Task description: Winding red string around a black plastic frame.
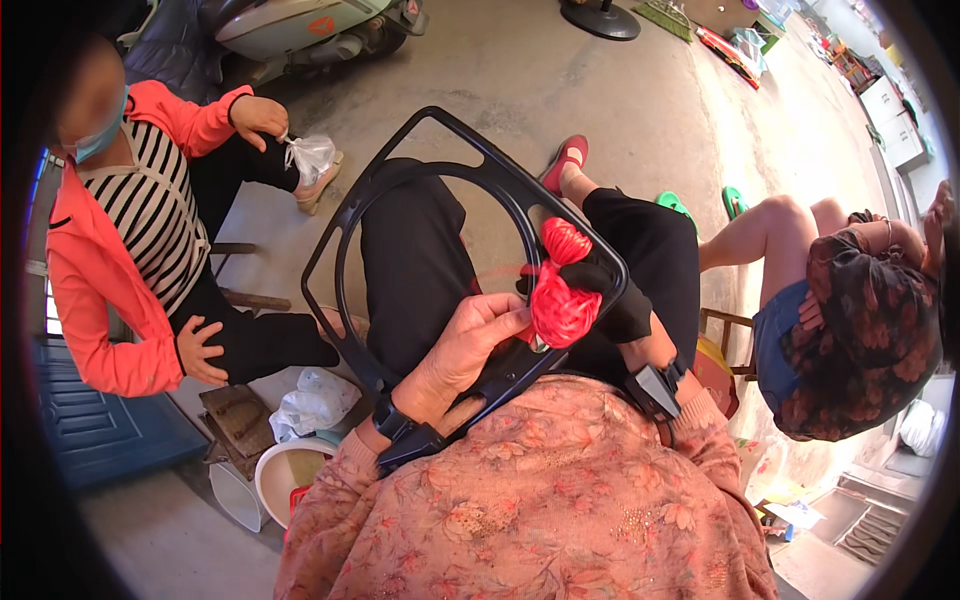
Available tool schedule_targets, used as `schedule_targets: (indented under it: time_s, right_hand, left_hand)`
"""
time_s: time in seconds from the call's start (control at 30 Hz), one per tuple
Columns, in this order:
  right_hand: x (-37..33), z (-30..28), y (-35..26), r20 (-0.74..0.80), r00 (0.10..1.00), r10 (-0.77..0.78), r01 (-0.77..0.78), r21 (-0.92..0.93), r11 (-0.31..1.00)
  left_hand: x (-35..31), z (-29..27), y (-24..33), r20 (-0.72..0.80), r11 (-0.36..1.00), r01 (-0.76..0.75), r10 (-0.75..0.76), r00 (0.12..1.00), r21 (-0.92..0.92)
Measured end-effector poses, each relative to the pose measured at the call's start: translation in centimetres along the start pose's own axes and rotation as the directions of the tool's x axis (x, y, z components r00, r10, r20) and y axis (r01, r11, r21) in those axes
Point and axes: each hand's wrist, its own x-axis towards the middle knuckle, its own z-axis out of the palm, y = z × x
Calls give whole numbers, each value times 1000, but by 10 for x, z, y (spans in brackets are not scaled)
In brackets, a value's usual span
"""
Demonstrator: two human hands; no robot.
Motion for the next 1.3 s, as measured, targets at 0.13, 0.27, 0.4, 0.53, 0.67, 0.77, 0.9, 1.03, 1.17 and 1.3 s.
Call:
schedule_targets:
  time_s: [0.13, 0.27, 0.4, 0.53, 0.67, 0.77, 0.9, 1.03, 1.17, 1.3]
  right_hand:
    - [-24, -30, 17, -377, 925, -37, 104, 158, 982]
    - [-85, -83, 0, -661, 715, -227, 454, 191, 871]
    - [-158, -122, -17, -461, 796, -393, 574, 365, 733]
    - [-189, -123, -9, -501, 763, -408, 603, 324, 729]
    - [-178, -94, 0, -700, 641, -316, 500, 68, 863]
    - [-154, -62, 1, -718, 634, -287, 285, -128, 950]
    - [-94, -23, -6, -457, 886, -85, -60, -293, 954]
    - [-44, 14, 3, -267, 963, -38, -51, -316, 947]
    - [-26, 20, 7, -168, 982, 82, -106, -143, 984]
    - [-26, 13, 11, -98, 995, 30, -31, -7, 1000]
  left_hand:
    - [-5, 0, 10, 47, 999, 34, -35, 998, 14]
    - [-8, 1, 15, 17, 999, 52, -52, 998, -12]
    - [-5, 1, 14, -6, 996, 74, -75, 997, -41]
    - [-6, 1, 9, -17, 998, 22, -23, 1000, -53]
    - [-7, 1, 5, -19, 992, -73, 75, 997, 103]
    - [-7, 1, 5, -39, 999, -21, 22, 999, 26]
    - [-5, 2, 4, -69, 998, -29, 25, 997, -51]
    - [-5, 1, 6, -13, 999, 6, -6, 1000, -45]
    - [-5, -1, 7, -2, 999, 24, -24, 1000, -44]
    - [-5, -3, 6, 12, 996, 23, -22, 1000, -88]
